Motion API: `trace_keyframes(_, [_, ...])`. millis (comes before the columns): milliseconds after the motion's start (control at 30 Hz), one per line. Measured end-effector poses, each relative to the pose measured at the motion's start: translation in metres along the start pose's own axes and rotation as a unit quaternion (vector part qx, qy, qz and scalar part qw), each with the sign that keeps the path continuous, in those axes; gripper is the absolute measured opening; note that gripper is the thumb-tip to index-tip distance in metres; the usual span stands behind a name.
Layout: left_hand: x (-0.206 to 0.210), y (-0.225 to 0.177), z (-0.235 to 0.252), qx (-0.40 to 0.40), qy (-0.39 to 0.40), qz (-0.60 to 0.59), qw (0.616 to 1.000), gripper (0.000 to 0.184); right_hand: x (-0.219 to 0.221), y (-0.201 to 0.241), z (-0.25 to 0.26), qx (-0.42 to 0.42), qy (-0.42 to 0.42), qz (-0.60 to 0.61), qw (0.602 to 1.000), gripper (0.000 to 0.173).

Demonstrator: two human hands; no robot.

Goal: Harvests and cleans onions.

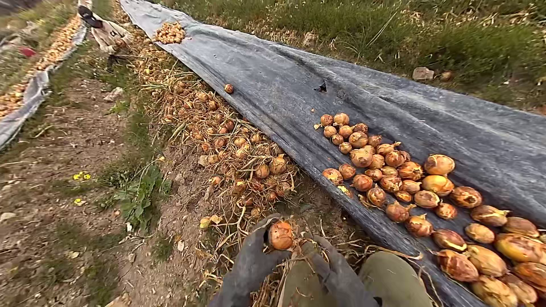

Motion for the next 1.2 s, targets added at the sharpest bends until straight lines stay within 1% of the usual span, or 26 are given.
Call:
trace_keyframes(67, [0.017, -0.02, -0.029, 0.038, 0.05, 0.026, 0.998, 0.076, 0.02, 0.011, -0.005, -0.023, -0.016, 0.134, 0.991, 0.058])
trace_keyframes(133, [0.025, -0.036, -0.047, 0.029, 0.106, 0.11, 0.988, 0.073, 0.032, 0.016, -0.018, 0.011, -0.065, 0.192, 0.979, 0.055])
trace_keyframes(200, [0.025, -0.043, -0.057, -0.037, 0.147, 0.177, 0.972, 0.066, 0.031, 0.017, -0.026, 0.014, -0.09, 0.149, 0.985, 0.052])
trace_keyframes(267, [0.021, -0.047, -0.063, -0.11, 0.174, 0.205, 0.957, 0.051, 0.021, 0.017, -0.03, -0.096, -0.112, -0.001, 0.989, 0.043])
trace_keyframes(300, [0.02, -0.047, -0.065, -0.132, 0.18, 0.217, 0.95, 0.042, 0.016, 0.015, -0.03, -0.175, -0.142, -0.091, 0.97, 0.045])
trace_keyframes(333, [0.017, -0.047, -0.067, -0.146, 0.185, 0.227, 0.945, 0.036, 0.011, 0.015, -0.03, -0.236, -0.18, -0.14, 0.944, 0.048])
trace_keyframes(367, [0.016, -0.047, -0.068, -0.153, 0.183, 0.231, 0.943, 0.032, 0.004, 0.017, -0.03, -0.268, -0.211, -0.149, 0.928, 0.05])
trace_keyframes(400, [0.014, -0.052, -0.068, -0.162, 0.184, 0.236, 0.94, 0.033, -0.003, 0.02, -0.032, -0.264, -0.23, -0.136, 0.927, 0.05])
trace_keyframes(467, [0.009, -0.08, -0.066, -0.187, 0.191, 0.252, 0.93, 0.038, -0.016, 0.017, -0.037, -0.165, -0.22, -0.158, 0.948, 0.051])
trace_keyframes(500, [0.009, -0.091, -0.064, -0.185, 0.184, 0.271, 0.927, 0.04, -0.021, 0.012, -0.039, -0.085, -0.158, -0.198, 0.964, 0.055])
trace_keyframes(533, [0.011, -0.093, -0.062, -0.166, 0.17, 0.295, 0.926, 0.04, -0.022, 0.005, -0.04, -0.008, -0.066, -0.229, 0.971, 0.061])
trace_keyframes(567, [0.016, -0.092, -0.059, -0.138, 0.15, 0.321, 0.925, 0.04, -0.021, -0.003, -0.042, 0.037, 0.014, -0.246, 0.968, 0.067])
trace_keyframes(600, [0.022, -0.094, -0.056, -0.118, 0.14, 0.341, 0.922, 0.04, -0.016, -0.007, -0.044, 0.047, 0.059, -0.242, 0.967, 0.069])
trace_keyframes(633, [0.029, -0.096, -0.053, -0.107, 0.139, 0.36, 0.916, 0.04, -0.01, -0.009, -0.045, 0.04, 0.074, -0.212, 0.974, 0.067])
trace_keyframes(700, [0.044, -0.097, -0.051, -0.118, 0.175, 0.402, 0.891, 0.043, 0.002, -0.008, -0.05, 0.039, 0.036, -0.093, 0.994, 0.059])
trace_keyframes(800, [0.063, -0.109, -0.051, -0.143, 0.238, 0.43, 0.859, 0.046, 0.015, -0.003, -0.049, 0.097, -0.018, 0.073, 0.992, 0.057])
trace_keyframes(833, [0.067, -0.123, -0.051, -0.173, 0.269, 0.433, 0.843, 0.047, 0.016, -0.006, -0.049, 0.104, -0.031, 0.105, 0.989, 0.057])
trace_keyframes(867, [0.071, -0.125, -0.049, -0.173, 0.283, 0.439, 0.835, 0.048, 0.015, -0.012, -0.05, 0.103, -0.041, 0.122, 0.986, 0.057])
trace_keyframes(900, [0.075, -0.116, -0.048, -0.147, 0.282, 0.444, 0.838, 0.048, 0.013, -0.019, -0.05, 0.102, -0.058, 0.123, 0.985, 0.058])
trace_keyframes(933, [0.078, -0.107, -0.046, -0.117, 0.277, 0.446, 0.843, 0.048, 0.011, -0.022, -0.049, 0.092, -0.076, 0.114, 0.986, 0.057])
trace_keyframes(1000, [0.083, -0.118, -0.04, -0.114, 0.304, 0.438, 0.838, 0.047, -0.001, -0.022, -0.044, 0.041, -0.082, 0.077, 0.993, 0.056])
trace_keyframes(1033, [0.085, -0.124, -0.034, -0.122, 0.306, 0.432, 0.839, 0.044, -0.008, -0.02, -0.037, -0.002, -0.078, 0.033, 0.996, 0.057])
trace_keyframes(1067, [0.084, -0.116, -0.025, -0.104, 0.279, 0.434, 0.851, 0.041, -0.015, -0.016, -0.031, -0.057, -0.083, -0.036, 0.994, 0.058])
trace_keyframes(1100, [0.078, -0.107, -0.014, -0.121, 0.253, 0.44, 0.853, 0.04, -0.023, -0.012, -0.026, -0.115, -0.107, -0.121, 0.98, 0.063])
trace_keyframes(1133, [0.068, -0.096, -0.001, -0.168, 0.228, 0.458, 0.843, 0.041, -0.032, -0.006, -0.019, -0.164, -0.151, -0.193, 0.956, 0.066])
trace_keyframes(1200, [0.043, -0.058, 0.025, -0.272, 0.184, 0.477, 0.815, 0.041, -0.06, 0.01, -0.006, -0.196, -0.211, -0.225, 0.931, 0.057])
Point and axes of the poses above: each hand's wrist, its own z-axis towards the middle knuckle, its own x-axis out of the palm, y = z × x, the point moved 3 cm from there along z, towards the middle knuckle, and after that the axes turned 6 degrees about -x, right-handed, at the moved point
